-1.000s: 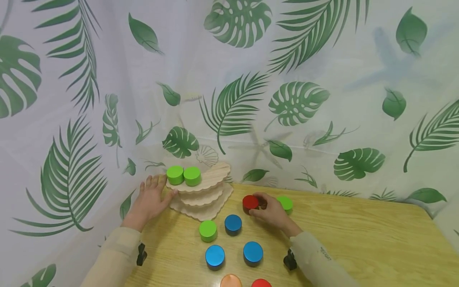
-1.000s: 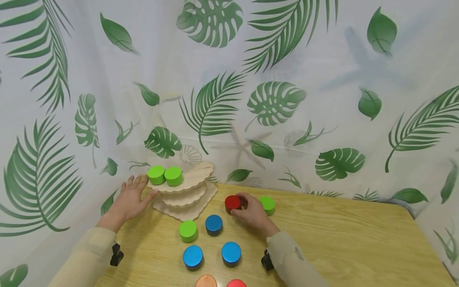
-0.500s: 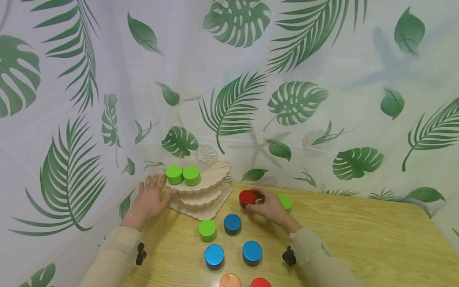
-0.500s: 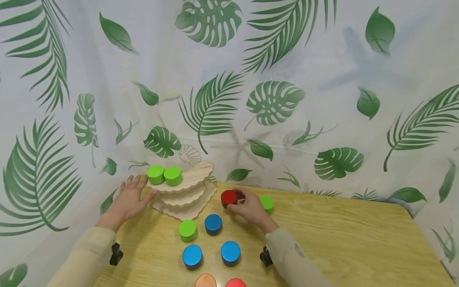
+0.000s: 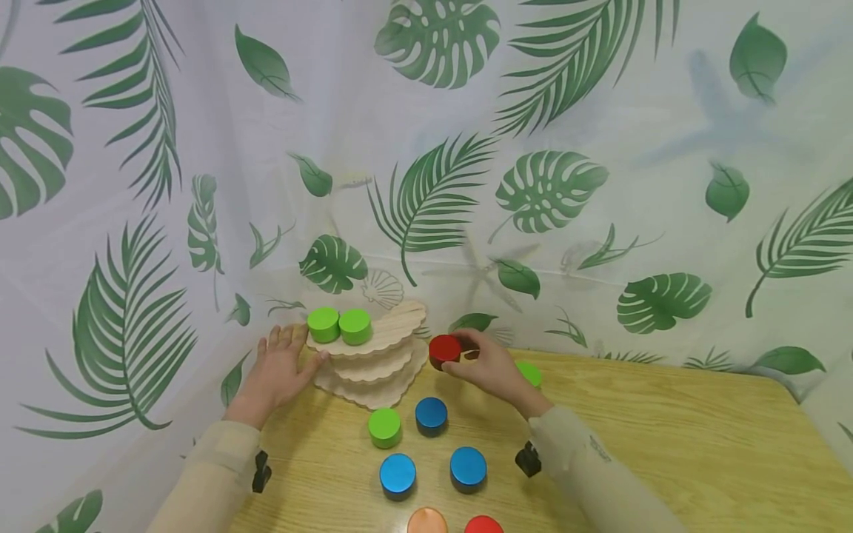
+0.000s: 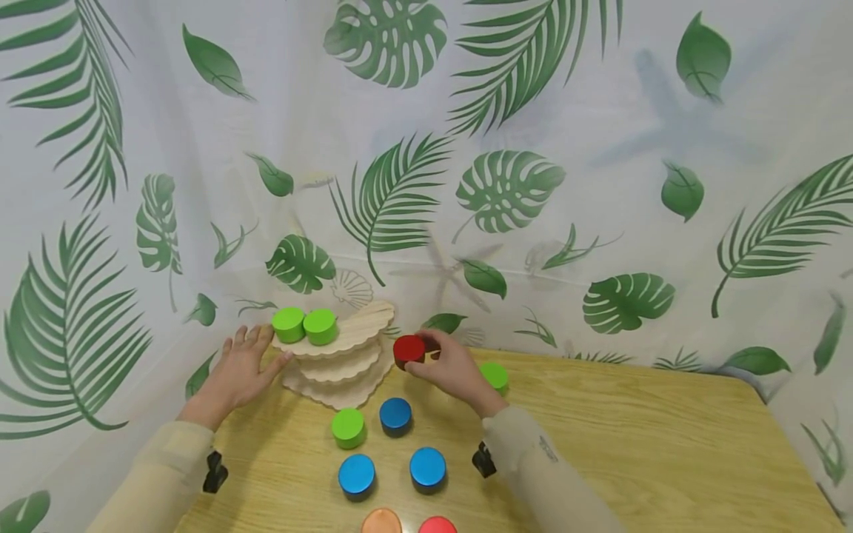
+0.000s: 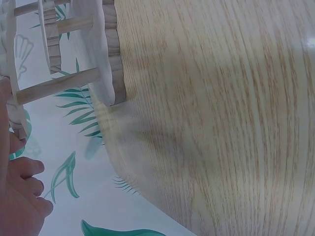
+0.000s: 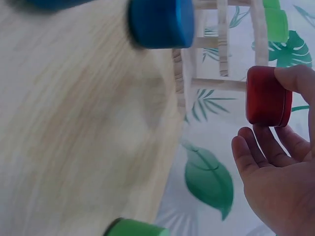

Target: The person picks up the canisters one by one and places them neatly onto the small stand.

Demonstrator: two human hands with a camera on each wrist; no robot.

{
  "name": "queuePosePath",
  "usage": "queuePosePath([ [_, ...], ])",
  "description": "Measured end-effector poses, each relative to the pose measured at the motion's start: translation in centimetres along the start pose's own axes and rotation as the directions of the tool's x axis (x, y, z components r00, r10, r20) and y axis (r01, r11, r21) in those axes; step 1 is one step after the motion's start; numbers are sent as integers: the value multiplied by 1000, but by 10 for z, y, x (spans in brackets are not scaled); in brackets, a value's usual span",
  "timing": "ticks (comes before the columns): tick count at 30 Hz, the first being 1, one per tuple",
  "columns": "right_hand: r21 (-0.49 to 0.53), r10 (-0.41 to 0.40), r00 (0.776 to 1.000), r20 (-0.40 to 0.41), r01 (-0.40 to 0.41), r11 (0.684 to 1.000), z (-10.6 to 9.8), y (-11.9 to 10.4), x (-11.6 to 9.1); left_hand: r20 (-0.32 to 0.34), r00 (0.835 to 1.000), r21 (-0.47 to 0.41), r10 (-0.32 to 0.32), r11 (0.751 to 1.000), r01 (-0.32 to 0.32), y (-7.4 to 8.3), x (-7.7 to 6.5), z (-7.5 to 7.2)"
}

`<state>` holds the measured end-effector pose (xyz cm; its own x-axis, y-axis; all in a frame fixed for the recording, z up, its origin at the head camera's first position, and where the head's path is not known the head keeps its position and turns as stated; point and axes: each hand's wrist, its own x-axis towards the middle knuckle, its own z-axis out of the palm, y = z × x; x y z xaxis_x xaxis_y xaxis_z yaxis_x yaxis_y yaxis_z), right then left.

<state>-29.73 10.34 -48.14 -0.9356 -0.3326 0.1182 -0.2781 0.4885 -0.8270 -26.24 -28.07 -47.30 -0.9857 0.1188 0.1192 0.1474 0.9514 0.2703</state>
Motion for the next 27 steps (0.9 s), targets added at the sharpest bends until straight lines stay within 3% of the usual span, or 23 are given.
queuePosePath([
  [10,40,-66,997,28,65,997,3,-29,11,0,1000,-14,-3,1000,3,2,-1,-2],
  [27,61,-66,998,23,65,996,25,-59,40,-5,1000,-16,1,1000,-1,0,0,-1],
])
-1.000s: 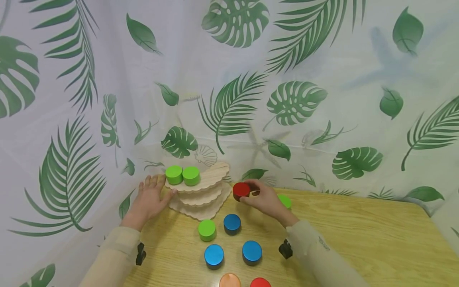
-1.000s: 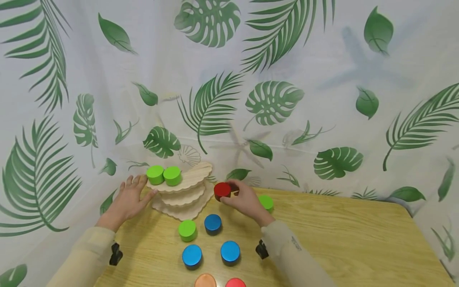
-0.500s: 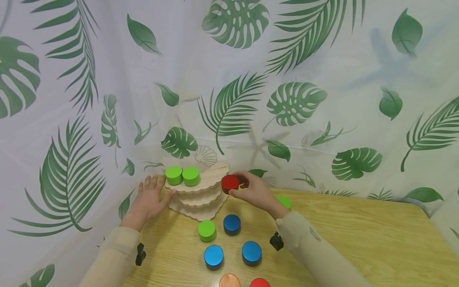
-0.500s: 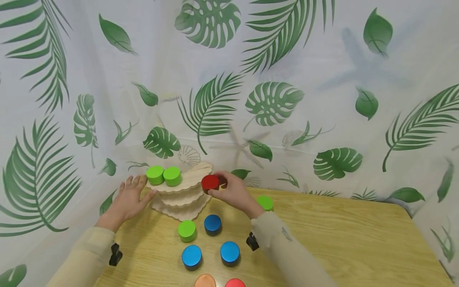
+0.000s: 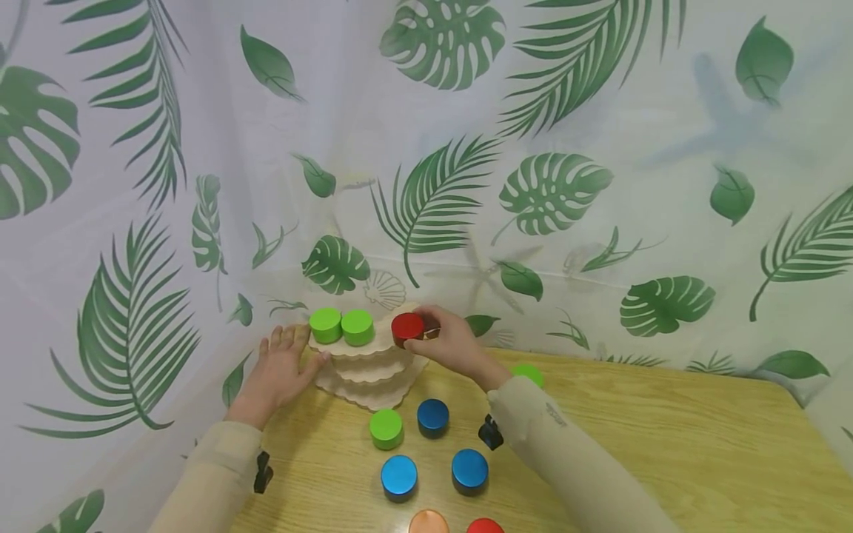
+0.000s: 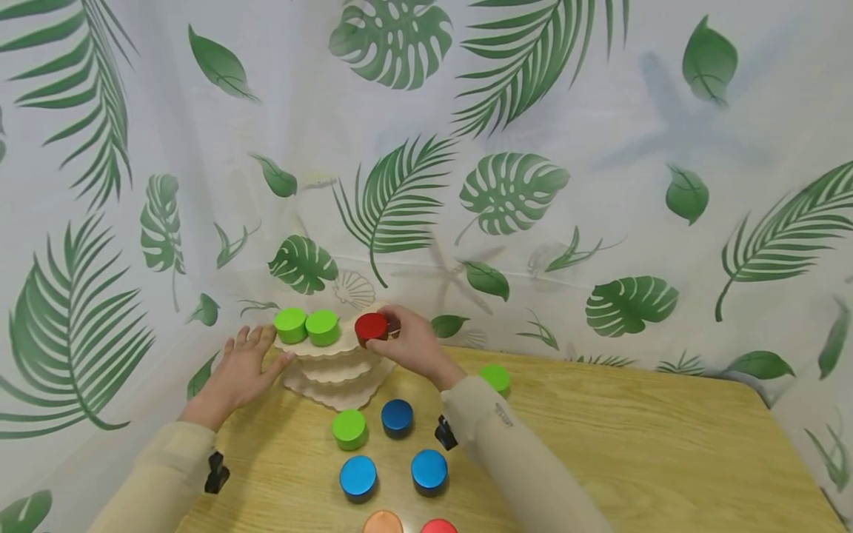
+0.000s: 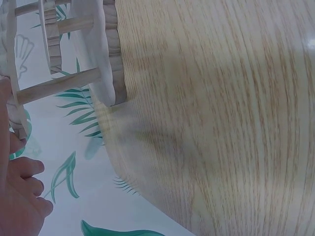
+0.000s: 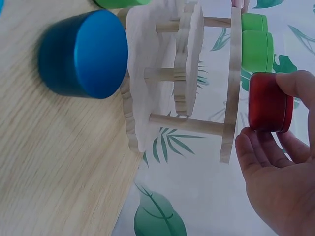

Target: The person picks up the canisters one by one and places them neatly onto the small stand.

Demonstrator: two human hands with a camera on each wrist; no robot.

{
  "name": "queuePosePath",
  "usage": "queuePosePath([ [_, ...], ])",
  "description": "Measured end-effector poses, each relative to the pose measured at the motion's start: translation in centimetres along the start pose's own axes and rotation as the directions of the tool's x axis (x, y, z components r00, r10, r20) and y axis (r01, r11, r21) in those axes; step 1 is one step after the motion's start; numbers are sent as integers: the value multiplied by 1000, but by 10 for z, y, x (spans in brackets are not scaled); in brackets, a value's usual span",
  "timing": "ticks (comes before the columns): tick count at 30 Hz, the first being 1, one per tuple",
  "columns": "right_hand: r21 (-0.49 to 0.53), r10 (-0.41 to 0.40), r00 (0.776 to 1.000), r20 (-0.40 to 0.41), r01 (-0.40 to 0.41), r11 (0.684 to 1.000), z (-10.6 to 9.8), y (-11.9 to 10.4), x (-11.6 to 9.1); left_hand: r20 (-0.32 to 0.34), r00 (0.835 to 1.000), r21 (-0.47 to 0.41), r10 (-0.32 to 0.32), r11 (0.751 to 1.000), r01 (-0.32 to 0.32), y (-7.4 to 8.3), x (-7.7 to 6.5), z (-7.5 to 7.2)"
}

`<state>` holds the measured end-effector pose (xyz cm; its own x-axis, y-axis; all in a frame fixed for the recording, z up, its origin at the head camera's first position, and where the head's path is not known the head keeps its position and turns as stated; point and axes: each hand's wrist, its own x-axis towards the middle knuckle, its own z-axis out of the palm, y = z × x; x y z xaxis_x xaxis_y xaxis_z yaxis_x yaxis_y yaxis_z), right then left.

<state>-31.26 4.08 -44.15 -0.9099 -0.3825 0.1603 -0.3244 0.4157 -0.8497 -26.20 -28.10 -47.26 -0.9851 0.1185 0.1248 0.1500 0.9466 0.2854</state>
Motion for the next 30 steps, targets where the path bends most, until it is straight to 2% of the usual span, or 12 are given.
queuePosePath([
  [10,8,-13,1000,-6,13,1000,9,1,13,-2,1000,15,-12,1000,12,-4,4,5],
  [30,17,32,999,-17,-32,999,23,-5,31,-4,1000,6,-12,1000,12,-2,2,2],
])
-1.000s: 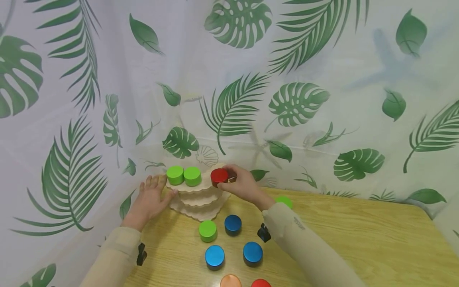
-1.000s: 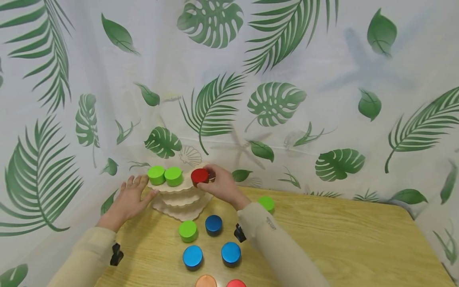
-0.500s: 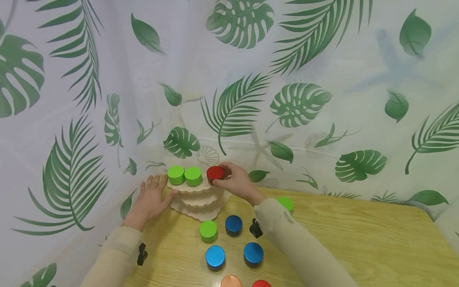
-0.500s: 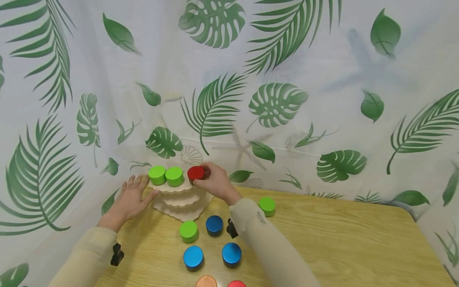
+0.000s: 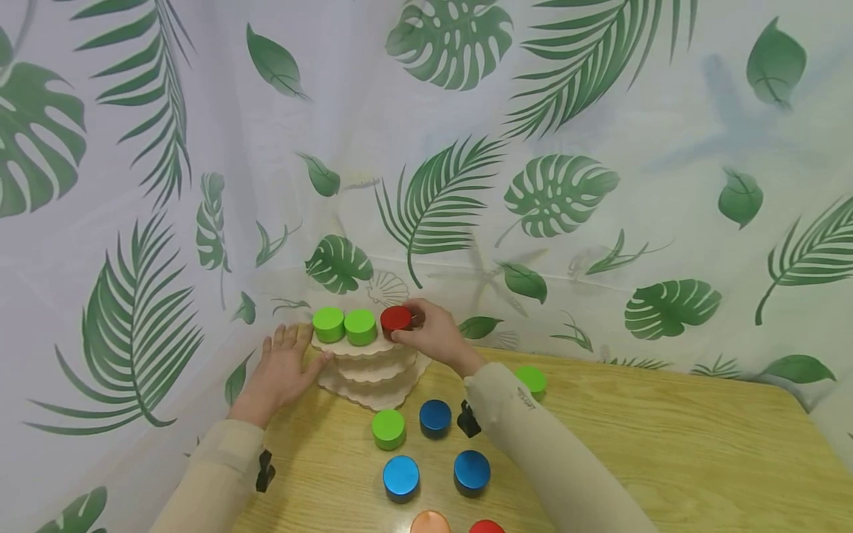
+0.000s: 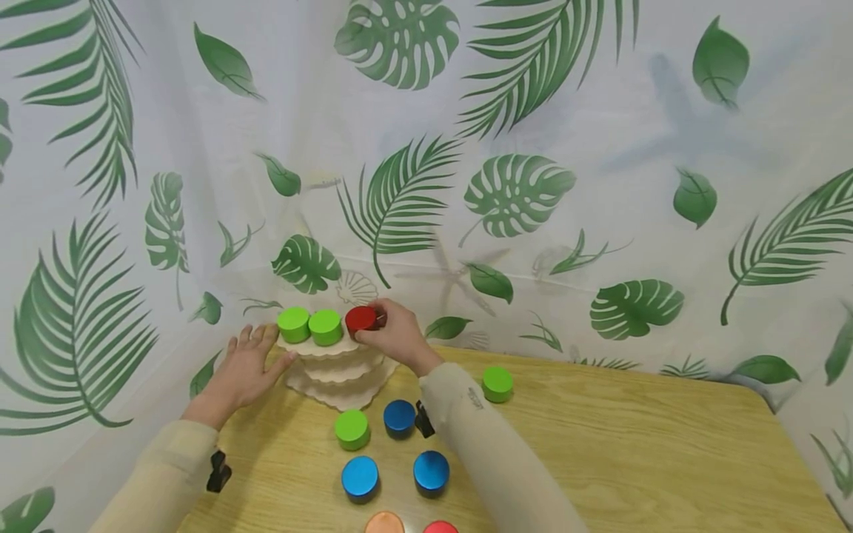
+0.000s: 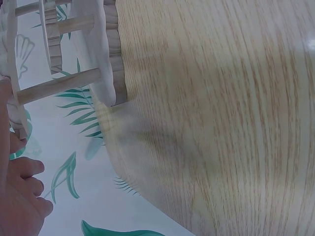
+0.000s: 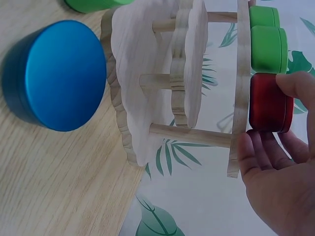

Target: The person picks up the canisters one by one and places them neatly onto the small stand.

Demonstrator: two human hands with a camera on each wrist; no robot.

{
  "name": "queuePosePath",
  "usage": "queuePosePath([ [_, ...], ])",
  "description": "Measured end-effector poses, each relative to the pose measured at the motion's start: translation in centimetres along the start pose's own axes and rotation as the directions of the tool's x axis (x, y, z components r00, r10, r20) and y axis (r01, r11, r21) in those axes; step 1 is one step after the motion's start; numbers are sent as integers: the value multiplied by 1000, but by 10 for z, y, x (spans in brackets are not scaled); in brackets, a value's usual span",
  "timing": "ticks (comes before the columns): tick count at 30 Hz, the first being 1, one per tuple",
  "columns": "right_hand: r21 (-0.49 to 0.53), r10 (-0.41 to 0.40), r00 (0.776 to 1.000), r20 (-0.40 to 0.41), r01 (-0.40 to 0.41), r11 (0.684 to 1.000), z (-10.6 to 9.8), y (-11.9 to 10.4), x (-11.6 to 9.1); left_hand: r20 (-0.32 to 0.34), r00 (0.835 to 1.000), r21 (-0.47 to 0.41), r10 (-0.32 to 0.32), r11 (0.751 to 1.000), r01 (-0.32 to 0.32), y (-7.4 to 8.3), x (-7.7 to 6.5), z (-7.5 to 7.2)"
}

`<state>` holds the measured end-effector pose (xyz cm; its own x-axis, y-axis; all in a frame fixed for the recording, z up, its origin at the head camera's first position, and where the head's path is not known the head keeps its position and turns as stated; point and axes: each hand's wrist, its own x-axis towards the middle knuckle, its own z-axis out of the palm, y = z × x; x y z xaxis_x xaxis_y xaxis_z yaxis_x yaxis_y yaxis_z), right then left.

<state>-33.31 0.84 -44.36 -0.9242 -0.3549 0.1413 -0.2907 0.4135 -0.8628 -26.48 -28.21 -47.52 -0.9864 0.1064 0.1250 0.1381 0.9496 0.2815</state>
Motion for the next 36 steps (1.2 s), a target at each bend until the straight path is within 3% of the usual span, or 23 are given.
queuePosePath([
  [28,-34,25,999,-22,-26,999,6,1,2,10,1000,6,-4,1000,4,2,1,0],
  [36,-45,17,1000,-17,-17,999,-3,4,-5,12,1000,5,-4,1000,4,1,0,0],
])
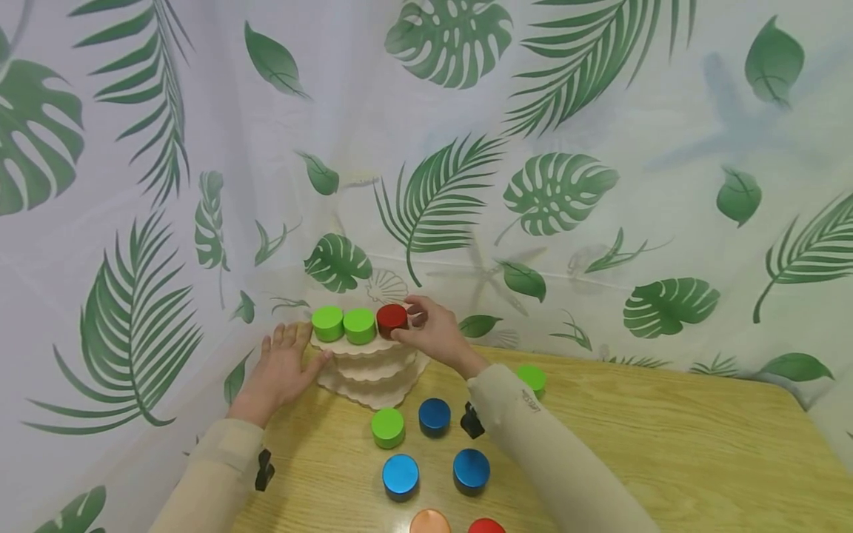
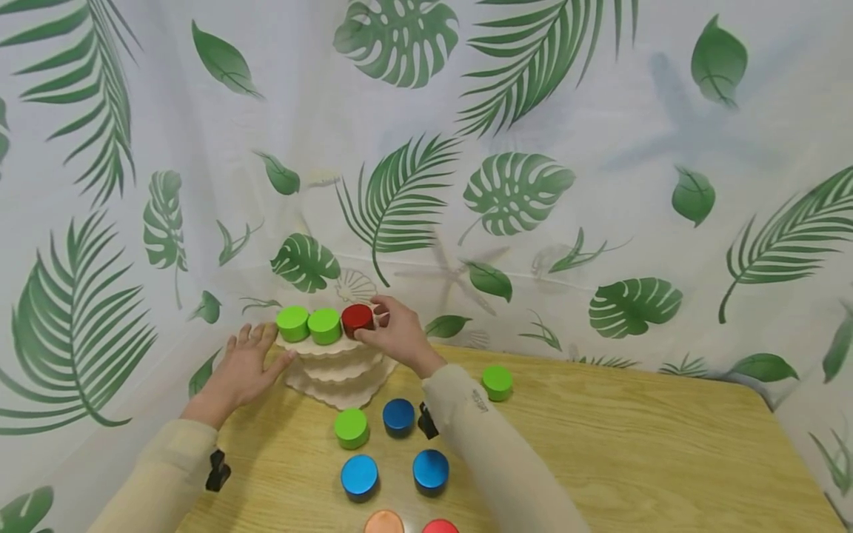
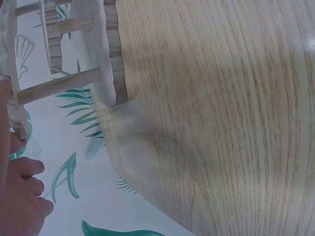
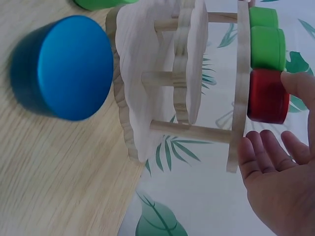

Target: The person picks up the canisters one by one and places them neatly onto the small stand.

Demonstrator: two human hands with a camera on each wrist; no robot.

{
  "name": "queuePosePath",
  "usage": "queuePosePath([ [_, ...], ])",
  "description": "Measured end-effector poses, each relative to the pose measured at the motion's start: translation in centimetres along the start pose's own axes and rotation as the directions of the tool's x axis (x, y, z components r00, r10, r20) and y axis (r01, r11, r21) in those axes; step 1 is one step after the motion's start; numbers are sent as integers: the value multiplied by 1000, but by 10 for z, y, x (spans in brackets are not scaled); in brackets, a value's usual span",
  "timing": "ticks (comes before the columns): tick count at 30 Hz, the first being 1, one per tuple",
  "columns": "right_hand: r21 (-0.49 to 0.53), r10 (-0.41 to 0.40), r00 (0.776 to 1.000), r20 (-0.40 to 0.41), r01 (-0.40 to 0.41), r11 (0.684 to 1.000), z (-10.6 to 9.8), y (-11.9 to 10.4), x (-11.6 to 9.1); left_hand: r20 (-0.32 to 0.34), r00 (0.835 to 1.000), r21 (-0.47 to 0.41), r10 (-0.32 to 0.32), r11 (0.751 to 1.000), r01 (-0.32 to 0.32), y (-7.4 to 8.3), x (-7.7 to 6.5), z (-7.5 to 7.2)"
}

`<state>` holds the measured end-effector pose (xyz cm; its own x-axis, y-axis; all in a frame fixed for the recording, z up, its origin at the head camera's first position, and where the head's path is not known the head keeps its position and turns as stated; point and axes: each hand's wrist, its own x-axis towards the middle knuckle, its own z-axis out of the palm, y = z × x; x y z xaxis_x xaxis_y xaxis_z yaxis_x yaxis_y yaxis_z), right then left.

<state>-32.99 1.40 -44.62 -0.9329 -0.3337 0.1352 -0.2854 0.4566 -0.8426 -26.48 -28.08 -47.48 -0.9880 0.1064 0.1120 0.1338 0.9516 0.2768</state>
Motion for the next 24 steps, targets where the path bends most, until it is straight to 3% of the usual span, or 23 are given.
queuePosePath([
  [7,-6,-44,999,0,44,999,-17,7,-15,0,1000,2,-3,1000,3,-2,-1,0],
  [24,27,-53,998,33,52,998,-46,32,-58,1,1000,-5,1,1000,-1,0,-3,1],
])
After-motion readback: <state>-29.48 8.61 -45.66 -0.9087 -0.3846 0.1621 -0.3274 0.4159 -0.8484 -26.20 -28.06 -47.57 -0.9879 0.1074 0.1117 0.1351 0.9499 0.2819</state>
